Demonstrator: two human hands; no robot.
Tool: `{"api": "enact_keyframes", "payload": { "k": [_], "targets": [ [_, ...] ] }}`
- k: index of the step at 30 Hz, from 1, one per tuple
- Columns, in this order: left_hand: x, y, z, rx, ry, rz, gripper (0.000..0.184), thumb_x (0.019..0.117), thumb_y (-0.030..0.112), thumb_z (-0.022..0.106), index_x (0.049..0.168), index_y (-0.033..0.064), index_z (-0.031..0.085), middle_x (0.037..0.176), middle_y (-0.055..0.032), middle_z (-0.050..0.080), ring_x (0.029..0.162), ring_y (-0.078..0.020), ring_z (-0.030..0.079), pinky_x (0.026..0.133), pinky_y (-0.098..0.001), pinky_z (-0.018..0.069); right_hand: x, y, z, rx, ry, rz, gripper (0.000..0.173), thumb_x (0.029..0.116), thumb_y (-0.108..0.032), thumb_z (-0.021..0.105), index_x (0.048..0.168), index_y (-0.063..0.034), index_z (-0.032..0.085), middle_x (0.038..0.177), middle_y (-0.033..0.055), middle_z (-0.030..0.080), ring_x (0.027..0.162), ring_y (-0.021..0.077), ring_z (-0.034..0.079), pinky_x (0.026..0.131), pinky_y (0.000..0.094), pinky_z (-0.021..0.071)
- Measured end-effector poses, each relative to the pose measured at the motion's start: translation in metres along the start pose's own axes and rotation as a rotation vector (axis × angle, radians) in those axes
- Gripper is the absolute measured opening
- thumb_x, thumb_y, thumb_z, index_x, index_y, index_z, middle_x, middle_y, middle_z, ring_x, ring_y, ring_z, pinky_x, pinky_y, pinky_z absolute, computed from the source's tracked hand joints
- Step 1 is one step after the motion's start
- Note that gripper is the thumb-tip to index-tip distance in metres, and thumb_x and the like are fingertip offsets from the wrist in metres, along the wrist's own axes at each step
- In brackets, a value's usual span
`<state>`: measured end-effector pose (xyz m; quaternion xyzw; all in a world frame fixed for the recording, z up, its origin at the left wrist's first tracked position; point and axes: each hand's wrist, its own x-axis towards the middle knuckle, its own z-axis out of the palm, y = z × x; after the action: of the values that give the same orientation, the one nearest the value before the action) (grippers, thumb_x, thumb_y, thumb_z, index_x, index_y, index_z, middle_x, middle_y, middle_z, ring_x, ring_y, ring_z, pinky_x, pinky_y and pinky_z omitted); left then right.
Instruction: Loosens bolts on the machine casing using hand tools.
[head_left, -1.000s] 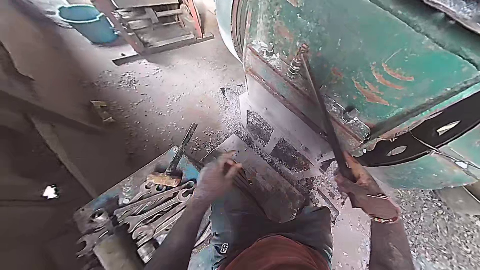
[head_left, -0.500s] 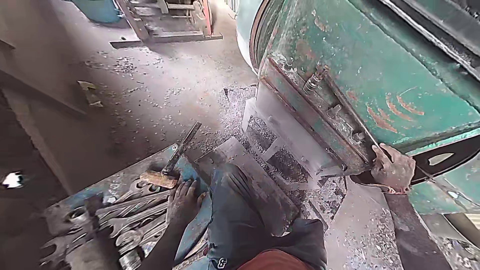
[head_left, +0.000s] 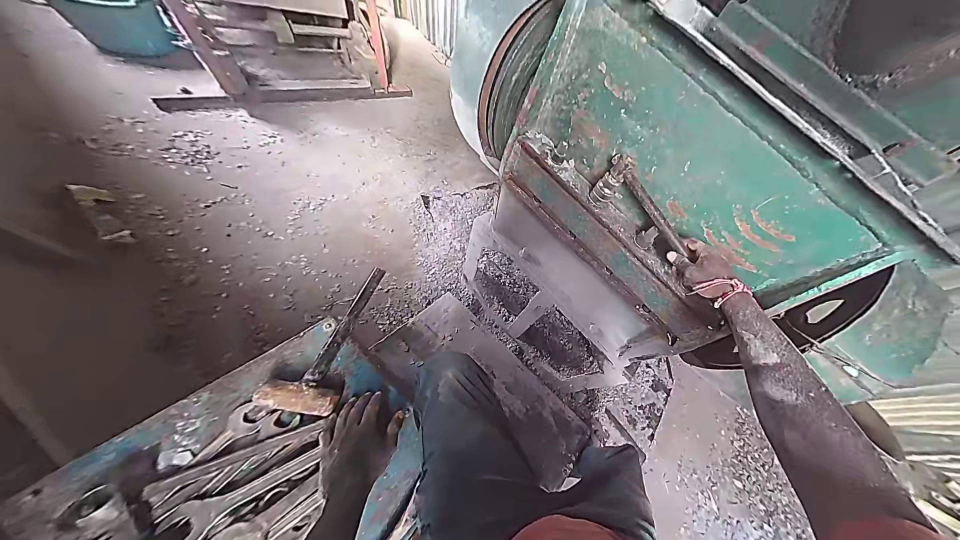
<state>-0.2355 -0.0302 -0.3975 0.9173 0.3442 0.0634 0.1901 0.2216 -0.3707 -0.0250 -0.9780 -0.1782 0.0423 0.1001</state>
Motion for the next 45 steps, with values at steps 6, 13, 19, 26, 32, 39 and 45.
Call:
{"api": "enact_keyframes", "payload": {
  "k": [6, 13, 19, 26, 32, 39, 45],
  "targets": [
    [-0.001, 0.000, 0.001, -0.047, 0.055, 0.014, 0.076, 0.0935, 0.066, 0.039, 0.138, 0.0094, 0.063, 0.146, -0.0143, 0.059, 0.142, -0.0387, 0.048, 0.118, -0.0637, 0.0285, -0.032, -0.055, -0.012, 0.089, -0.028, 0.110, 0.036, 0.1066, -0.022, 0.054, 0.134, 0.0008, 0.058, 0.128, 0.0272, 0.062, 0.121, 0.0382, 0.059, 0.106, 0.0558, 0.0412],
    [0.002, 0.004, -0.005, -0.004, -0.018, -0.008, 0.069, 0.0950, 0.062, 0.045, 0.138, 0.0107, 0.063, 0.148, -0.0135, 0.057, 0.144, -0.0369, 0.045, 0.120, -0.0612, 0.0271, -0.049, -0.068, -0.002, 0.688, 0.058, 0.241, 0.026, 0.1096, -0.024, 0.049, 0.125, -0.0048, 0.056, 0.080, 0.0015, 0.050, 0.054, 0.0073, 0.044, 0.049, 0.0241, 0.0418],
    [0.005, 0.004, -0.006, 0.011, -0.062, -0.035, 0.063, 0.0963, 0.056, 0.051, 0.139, 0.0119, 0.062, 0.149, -0.0119, 0.056, 0.146, -0.0347, 0.043, 0.120, -0.0607, 0.0262, -0.075, -0.079, -0.021, 1.194, 0.108, 0.167, 0.025, 0.1104, -0.021, 0.045, 0.132, -0.0146, 0.055, 0.082, -0.0010, 0.057, 0.053, 0.0046, 0.051, 0.045, 0.0174, 0.0445],
    [0.003, 0.002, -0.007, 0.048, -0.058, -0.027, 0.067, 0.0933, 0.061, 0.053, 0.142, 0.0154, 0.061, 0.150, -0.0097, 0.056, 0.146, -0.0338, 0.044, 0.119, -0.0641, 0.0260, -0.134, -0.087, 0.030, 1.541, 0.067, 0.314, 0.021, 0.1116, -0.021, 0.041, 0.111, -0.0075, 0.057, 0.072, -0.0005, 0.057, 0.049, 0.0040, 0.052, 0.042, 0.0163, 0.0454],
    [0.004, 0.021, -0.034, -0.374, 0.062, -0.126, 0.065, 0.0995, 0.041, 0.060, 0.149, 0.0010, 0.050, 0.149, -0.0281, 0.051, 0.141, -0.0467, 0.046, 0.117, -0.0665, 0.0293, -0.188, -0.063, 0.062, 1.579, 0.153, 0.448, 0.026, 0.1133, -0.026, 0.035, 0.119, -0.0073, 0.052, 0.075, -0.0021, 0.055, 0.045, -0.0002, 0.041, 0.039, 0.0136, 0.0350],
    [0.025, 0.189, -0.115, -0.545, 0.248, 0.274, 0.051, 0.0989, 0.026, 0.060, 0.133, -0.0115, 0.059, 0.135, -0.0308, 0.061, 0.129, -0.0426, 0.059, 0.112, -0.0535, 0.0438, -0.217, -0.028, 0.044, 1.767, 0.378, 0.360, 0.021, 0.1133, -0.017, 0.028, 0.114, -0.0097, 0.048, 0.065, -0.0052, 0.051, 0.041, -0.0015, 0.040, 0.037, 0.0124, 0.0361],
    [0.104, 0.312, -0.140, -0.638, 0.026, 0.445, 0.056, 0.0977, 0.026, 0.067, 0.143, -0.0039, 0.054, 0.145, -0.0230, 0.057, 0.137, -0.0316, 0.054, 0.115, -0.0453, 0.0435, -0.247, 0.015, 0.012, 1.677, 0.533, -0.012, 0.024, 0.1099, -0.029, 0.031, 0.120, -0.0195, 0.050, 0.060, -0.0109, 0.055, 0.039, -0.0025, 0.044, 0.036, 0.0120, 0.0403]
  ]
}}
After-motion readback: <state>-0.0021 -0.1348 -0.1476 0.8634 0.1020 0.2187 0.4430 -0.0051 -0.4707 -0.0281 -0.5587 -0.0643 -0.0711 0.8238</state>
